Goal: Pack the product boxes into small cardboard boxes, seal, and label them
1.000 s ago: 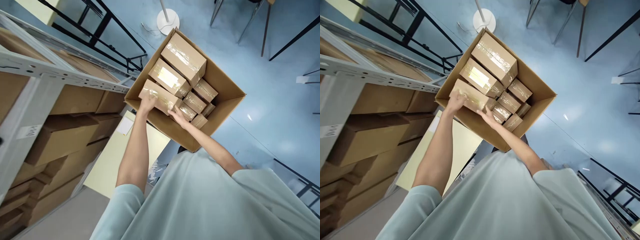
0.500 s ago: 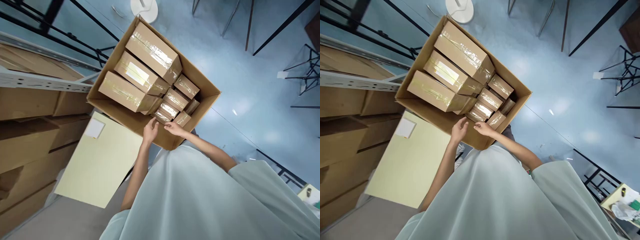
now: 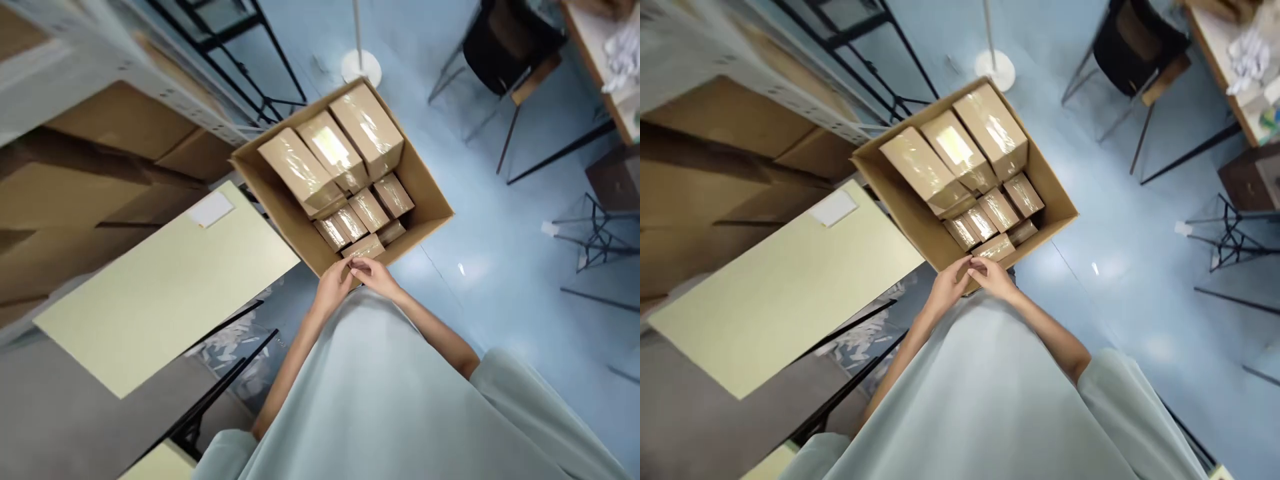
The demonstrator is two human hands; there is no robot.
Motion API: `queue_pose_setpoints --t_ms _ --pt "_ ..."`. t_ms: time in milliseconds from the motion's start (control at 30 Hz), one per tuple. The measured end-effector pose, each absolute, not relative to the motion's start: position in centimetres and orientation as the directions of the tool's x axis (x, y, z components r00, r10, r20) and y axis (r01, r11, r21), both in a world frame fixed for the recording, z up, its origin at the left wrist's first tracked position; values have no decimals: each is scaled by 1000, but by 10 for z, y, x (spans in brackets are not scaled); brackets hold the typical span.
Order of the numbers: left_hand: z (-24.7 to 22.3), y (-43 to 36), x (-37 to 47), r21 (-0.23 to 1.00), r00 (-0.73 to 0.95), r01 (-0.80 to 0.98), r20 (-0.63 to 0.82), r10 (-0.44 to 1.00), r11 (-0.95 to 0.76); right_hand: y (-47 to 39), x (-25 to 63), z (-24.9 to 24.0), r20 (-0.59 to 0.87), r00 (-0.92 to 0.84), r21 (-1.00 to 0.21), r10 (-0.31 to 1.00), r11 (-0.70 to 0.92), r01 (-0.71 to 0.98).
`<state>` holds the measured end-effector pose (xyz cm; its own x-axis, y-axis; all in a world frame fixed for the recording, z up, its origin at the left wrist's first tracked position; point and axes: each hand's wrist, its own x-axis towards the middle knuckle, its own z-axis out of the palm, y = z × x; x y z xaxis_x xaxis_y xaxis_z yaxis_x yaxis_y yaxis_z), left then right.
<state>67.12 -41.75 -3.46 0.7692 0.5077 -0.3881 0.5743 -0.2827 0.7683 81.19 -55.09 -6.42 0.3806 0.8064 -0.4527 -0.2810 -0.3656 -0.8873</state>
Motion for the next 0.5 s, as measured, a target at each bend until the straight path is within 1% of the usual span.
queue_pose_setpoints --t_ms 67,133,267,400,500 --pt "-21 -423 646 787 755 543 -305 580 -293 -546 801 -49 -408 330 -912 851 -361 -196" --pt "-12 -431 612 789 708 535 -224 670 -302 -536 783 -37 -368 245 -929 897 -345 -135" --pt "-2 -447 527 784 549 549 -78 832 -289 -501 715 -20 -309 51 -950 950 -305 -65" --pt "5 -462 423 806 295 541 85 952 -240 -468 606 -5 -239 -110 -971 965 -237 31" --pt "15 -483 337 817 46 546 193 980 -187 -452 507 8 -167 -277 -986 946 -155 62"
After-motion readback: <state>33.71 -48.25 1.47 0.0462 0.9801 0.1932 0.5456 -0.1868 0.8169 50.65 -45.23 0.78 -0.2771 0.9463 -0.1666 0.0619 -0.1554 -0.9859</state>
